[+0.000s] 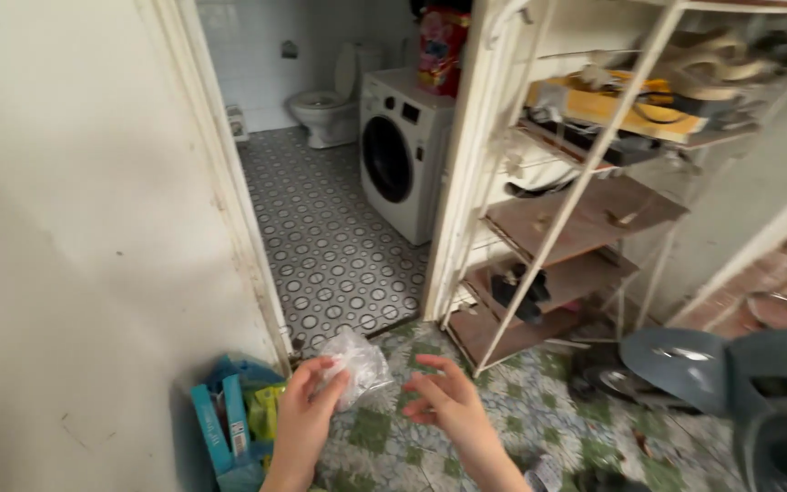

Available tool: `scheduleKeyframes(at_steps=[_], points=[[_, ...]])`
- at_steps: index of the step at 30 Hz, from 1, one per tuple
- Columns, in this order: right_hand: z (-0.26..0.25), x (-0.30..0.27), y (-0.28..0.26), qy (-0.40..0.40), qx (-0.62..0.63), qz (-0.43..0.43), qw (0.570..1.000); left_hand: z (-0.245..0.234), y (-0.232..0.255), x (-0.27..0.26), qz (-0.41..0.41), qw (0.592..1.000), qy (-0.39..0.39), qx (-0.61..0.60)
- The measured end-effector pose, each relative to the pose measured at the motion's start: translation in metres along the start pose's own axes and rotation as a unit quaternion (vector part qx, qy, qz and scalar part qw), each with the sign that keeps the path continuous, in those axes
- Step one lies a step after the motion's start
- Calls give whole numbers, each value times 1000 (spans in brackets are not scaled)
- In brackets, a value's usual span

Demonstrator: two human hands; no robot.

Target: The recorder organizes a medical supply drawer and then washes a cleaning cloth in the bathroom.

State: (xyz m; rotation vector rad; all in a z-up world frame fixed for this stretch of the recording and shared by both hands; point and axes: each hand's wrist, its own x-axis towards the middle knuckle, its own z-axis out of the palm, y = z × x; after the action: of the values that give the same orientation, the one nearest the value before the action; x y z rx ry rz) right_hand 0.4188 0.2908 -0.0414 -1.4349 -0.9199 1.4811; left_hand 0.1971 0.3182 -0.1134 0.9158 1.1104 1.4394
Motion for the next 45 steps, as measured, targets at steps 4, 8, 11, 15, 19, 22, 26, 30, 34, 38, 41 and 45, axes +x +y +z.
scheduleKeyframes(at_steps=[4, 8, 11, 15, 19, 22, 26, 30, 34, 38, 41, 45], points=[[40, 53, 17, -66, 10, 36, 997, -37, -45, 29, -8, 998, 52, 33], [49, 88, 27, -77, -12, 151, 986, -40, -123, 46, -39, 997, 62, -17], [41, 119, 52, -124, 3, 187, 974, -8, -122, 46, -97, 994, 55, -22], [15, 186, 87, -116, -7, 212, 970, 19, -140, 58, -96, 991, 89, -34], [4, 245, 84, -221, -47, 203, 953, 33, -158, 85, -165, 979, 119, -32], [8, 288, 86, -249, -74, 212, 942, 38, -190, 104, -180, 972, 148, -18], [26, 354, 122, -268, -64, 261, 925, 21, -249, 129, -153, 972, 180, -11], [74, 398, 197, -344, -41, 221, 912, -20, -270, 124, -197, 937, 287, 11], [149, 383, 219, -345, -53, 201, 915, -85, -269, 122, -142, 940, 310, -20], [189, 390, 254, -371, -91, 79, 921, -112, -233, 125, -148, 938, 310, 38], [208, 403, 277, -340, -198, -31, 919, -126, -206, 140, -211, 905, 365, 53], [224, 414, 251, -337, -159, 220, 902, -164, -232, 167, -204, 914, 350, 21]])
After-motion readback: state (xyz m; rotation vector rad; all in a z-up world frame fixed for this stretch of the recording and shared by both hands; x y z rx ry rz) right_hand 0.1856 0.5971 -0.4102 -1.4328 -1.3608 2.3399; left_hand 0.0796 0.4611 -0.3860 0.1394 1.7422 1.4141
